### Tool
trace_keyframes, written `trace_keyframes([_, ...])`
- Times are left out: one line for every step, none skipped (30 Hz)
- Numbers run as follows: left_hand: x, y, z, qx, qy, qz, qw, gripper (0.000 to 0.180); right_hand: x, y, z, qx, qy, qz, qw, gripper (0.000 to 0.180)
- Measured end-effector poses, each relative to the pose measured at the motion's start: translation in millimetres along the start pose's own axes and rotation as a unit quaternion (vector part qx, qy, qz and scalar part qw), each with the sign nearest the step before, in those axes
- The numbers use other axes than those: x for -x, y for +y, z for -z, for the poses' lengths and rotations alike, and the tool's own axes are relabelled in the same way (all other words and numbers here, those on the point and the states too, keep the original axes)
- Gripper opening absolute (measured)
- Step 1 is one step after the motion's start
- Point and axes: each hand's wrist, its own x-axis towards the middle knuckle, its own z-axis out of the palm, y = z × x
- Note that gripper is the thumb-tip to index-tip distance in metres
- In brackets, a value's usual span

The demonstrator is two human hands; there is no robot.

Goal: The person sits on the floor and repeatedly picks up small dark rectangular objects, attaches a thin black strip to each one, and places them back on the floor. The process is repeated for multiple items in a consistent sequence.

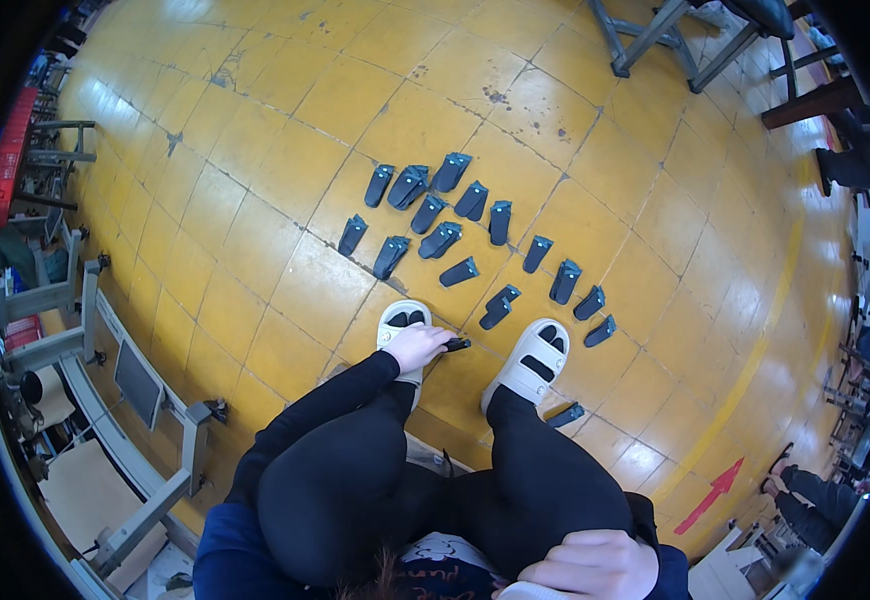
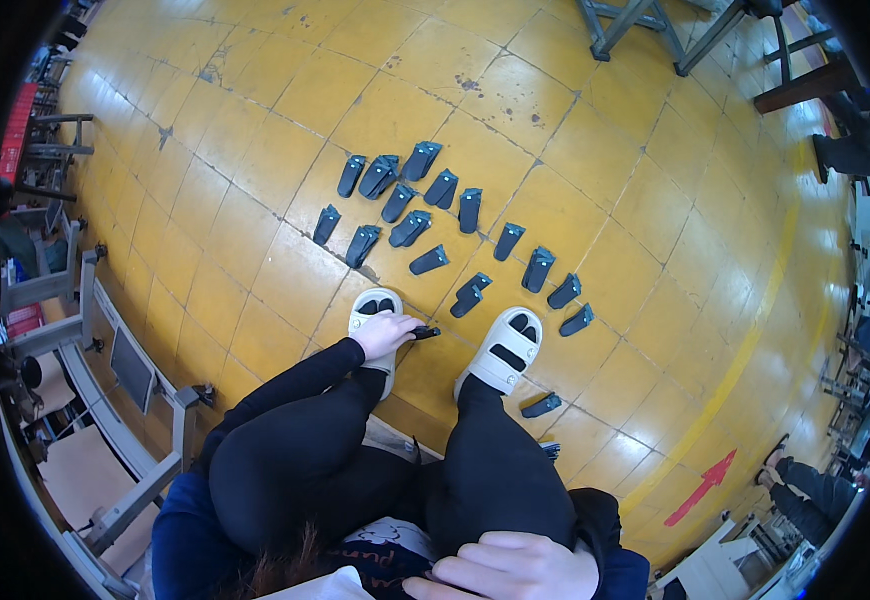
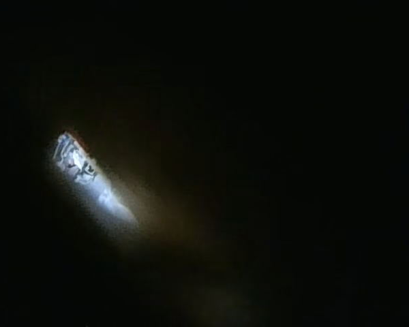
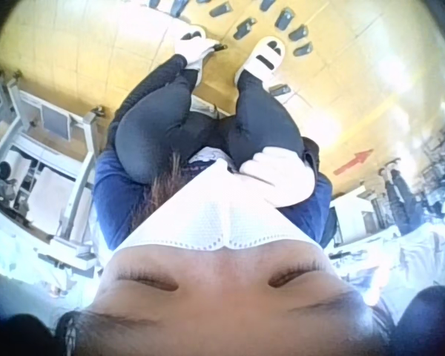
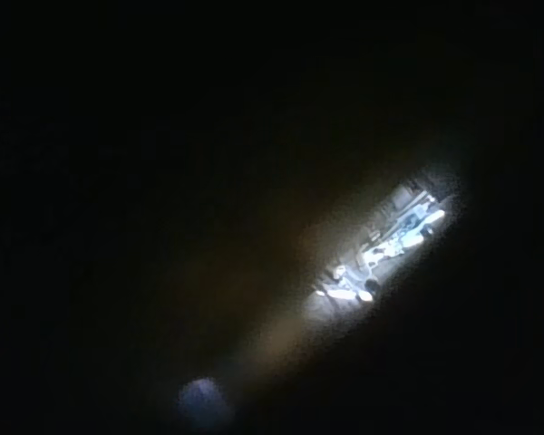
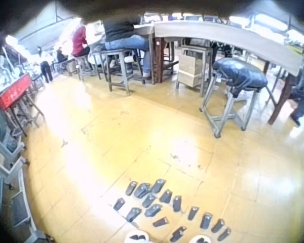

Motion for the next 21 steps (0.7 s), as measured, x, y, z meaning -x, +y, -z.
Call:
trace_keyframes([-1,-2,-1,0.004,-0.004,0.004,1.000,0.027,-3,1,1,-0.005,0.001,0.002,1.000,0.034])
trace_keyframes([-4,-1,-1,0.011,-0.007,0.005,1.000,0.027,-6,1,2,-0.008,0.001,0.001,1.000,0.033])
trace_keyframes([-5,0,-1,0.016,-0.007,0.008,1.000,0.027,-7,1,2,-0.011,0.001,0.000,1.000,0.033])
trace_keyframes([-5,2,-1,0.021,-0.007,0.011,1.000,0.027,-7,0,1,-0.007,0.006,0.000,1.000,0.032])
trace_keyframes([-5,1,-1,0.025,-0.006,0.016,1.000,0.027,-7,1,1,-0.003,0.011,0.001,1.000,0.031])
trace_keyframes([-4,1,-1,0.028,-0.001,0.016,0.999,0.027,-7,1,0,0.000,0.016,0.003,1.000,0.031])
trace_keyframes([-4,1,-1,0.031,0.004,0.015,0.999,0.028,-7,0,0,0.007,0.016,0.001,1.000,0.030])
trace_keyframes([-4,0,-1,0.034,0.008,0.015,0.999,0.028,-6,-1,0,0.013,0.017,-0.001,1.000,0.029])
trace_keyframes([-3,-1,-1,0.039,0.010,0.013,0.999,0.028,-5,-1,-1,0.019,0.018,-0.003,1.000,0.028])
trace_keyframes([-3,-1,-2,0.043,0.013,0.012,0.999,0.028,-4,-2,-2,0.030,0.022,0.000,0.999,0.028])
trace_keyframes([-4,-1,-2,0.047,0.015,0.008,0.999,0.028,-2,-3,-4,0.042,0.026,0.001,0.999,0.028])
trace_keyframes([-4,-1,-2,0.046,0.015,0.008,0.999,0.028,0,-3,-5,0.054,0.031,0.002,0.998,0.028])
trace_keyframes([-4,-1,-2,0.044,0.014,0.009,0.999,0.028,1,-3,-6,0.054,0.029,0.003,0.998,0.028])
trace_keyframes([-4,-1,-2,0.044,0.013,0.008,0.999,0.028,2,-4,-7,0.055,0.026,0.002,0.998,0.029])
trace_keyframes([-4,-1,-1,0.045,0.011,0.012,0.999,0.028,3,-4,-8,0.056,0.024,0.002,0.998,0.029])
trace_keyframes([-3,-1,0,0.046,0.008,0.017,0.999,0.028,3,-4,-9,0.057,0.023,0.002,0.998,0.030])
trace_keyframes([-3,-1,0,0.047,0.006,0.022,0.999,0.028,4,-3,-9,0.057,0.021,0.002,0.998,0.030])
trace_keyframes([-3,-1,-1,0.050,0.006,0.022,0.998,0.028,5,-3,-10,0.058,0.019,0.002,0.998,0.031])
trace_keyframes([-4,0,-1,0.053,0.007,0.023,0.998,0.029,6,-3,-11,0.059,0.024,0.004,0.998,0.031])
trace_keyframes([-4,0,0,0.055,0.008,0.024,0.998,0.029,9,-2,-12,0.060,0.029,0.007,0.998,0.031])
trace_keyframes([-5,1,1,0.056,0.004,0.026,0.998,0.029,10,-2,-12,0.061,0.035,0.010,0.997,0.031])
